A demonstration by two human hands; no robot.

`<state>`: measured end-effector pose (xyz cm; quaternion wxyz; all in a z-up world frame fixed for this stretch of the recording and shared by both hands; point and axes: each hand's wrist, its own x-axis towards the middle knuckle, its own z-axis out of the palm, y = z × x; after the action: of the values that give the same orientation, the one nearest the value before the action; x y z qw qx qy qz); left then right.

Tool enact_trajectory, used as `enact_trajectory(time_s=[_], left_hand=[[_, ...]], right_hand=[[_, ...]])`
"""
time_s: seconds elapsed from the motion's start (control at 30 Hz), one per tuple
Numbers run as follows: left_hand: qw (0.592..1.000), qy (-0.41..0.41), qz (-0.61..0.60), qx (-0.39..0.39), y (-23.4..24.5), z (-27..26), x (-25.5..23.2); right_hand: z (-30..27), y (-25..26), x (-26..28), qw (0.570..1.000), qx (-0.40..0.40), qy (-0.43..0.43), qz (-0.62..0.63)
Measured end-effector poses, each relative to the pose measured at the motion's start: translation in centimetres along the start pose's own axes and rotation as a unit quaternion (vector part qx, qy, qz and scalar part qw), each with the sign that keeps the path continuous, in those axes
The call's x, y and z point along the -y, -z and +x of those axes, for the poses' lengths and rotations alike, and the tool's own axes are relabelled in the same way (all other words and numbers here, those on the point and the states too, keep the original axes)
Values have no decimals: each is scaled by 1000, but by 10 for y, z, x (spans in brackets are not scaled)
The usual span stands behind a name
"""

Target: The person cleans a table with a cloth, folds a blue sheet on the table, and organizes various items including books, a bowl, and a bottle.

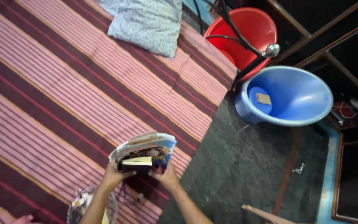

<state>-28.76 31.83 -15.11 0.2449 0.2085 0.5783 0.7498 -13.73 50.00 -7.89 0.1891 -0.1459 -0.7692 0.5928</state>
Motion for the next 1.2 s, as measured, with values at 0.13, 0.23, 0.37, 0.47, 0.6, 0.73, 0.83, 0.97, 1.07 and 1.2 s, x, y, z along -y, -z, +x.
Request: enact_trajectory(time_s=[0.13, 0.23, 0.37, 0.47, 0.6, 0.73, 0.83, 0.97, 1.07, 1.2], left_hand=[[959, 120, 235, -108, -17, 12, -17], [945, 116, 281, -117, -26, 19, -38], [897, 92, 379, -208, -40, 21, -32], [875, 55, 442, -191, -67, 8, -17], [824, 146, 540, -90, -109, -1, -20], [803, 132, 566, -131, -114, -4, -30], [809, 185, 542, -134, -95, 0, -36], [781, 182, 545, -245, -39, 2, -32], [720, 181, 600, -298, -2, 2, -25], [798, 63, 532, -276, 7, 9, -9]], right_hand=[[13, -14, -14, 990, -103, -32, -88], [22, -3, -19, 980, -137, -40, -139], [18, 19, -56, 976, -90, -176, -91], [27, 30, -101, 983, -84, -141, -83], [34, 40, -136, 959, -86, -262, 59], [30, 43, -138, 977, -34, -209, 30], [27, 28, -129, 969, -73, -225, 69], [29, 26, -123, 946, -71, -291, 125], [33, 25, -121, 950, -86, -290, 80], [27, 17, -107, 957, -173, -151, -180]])
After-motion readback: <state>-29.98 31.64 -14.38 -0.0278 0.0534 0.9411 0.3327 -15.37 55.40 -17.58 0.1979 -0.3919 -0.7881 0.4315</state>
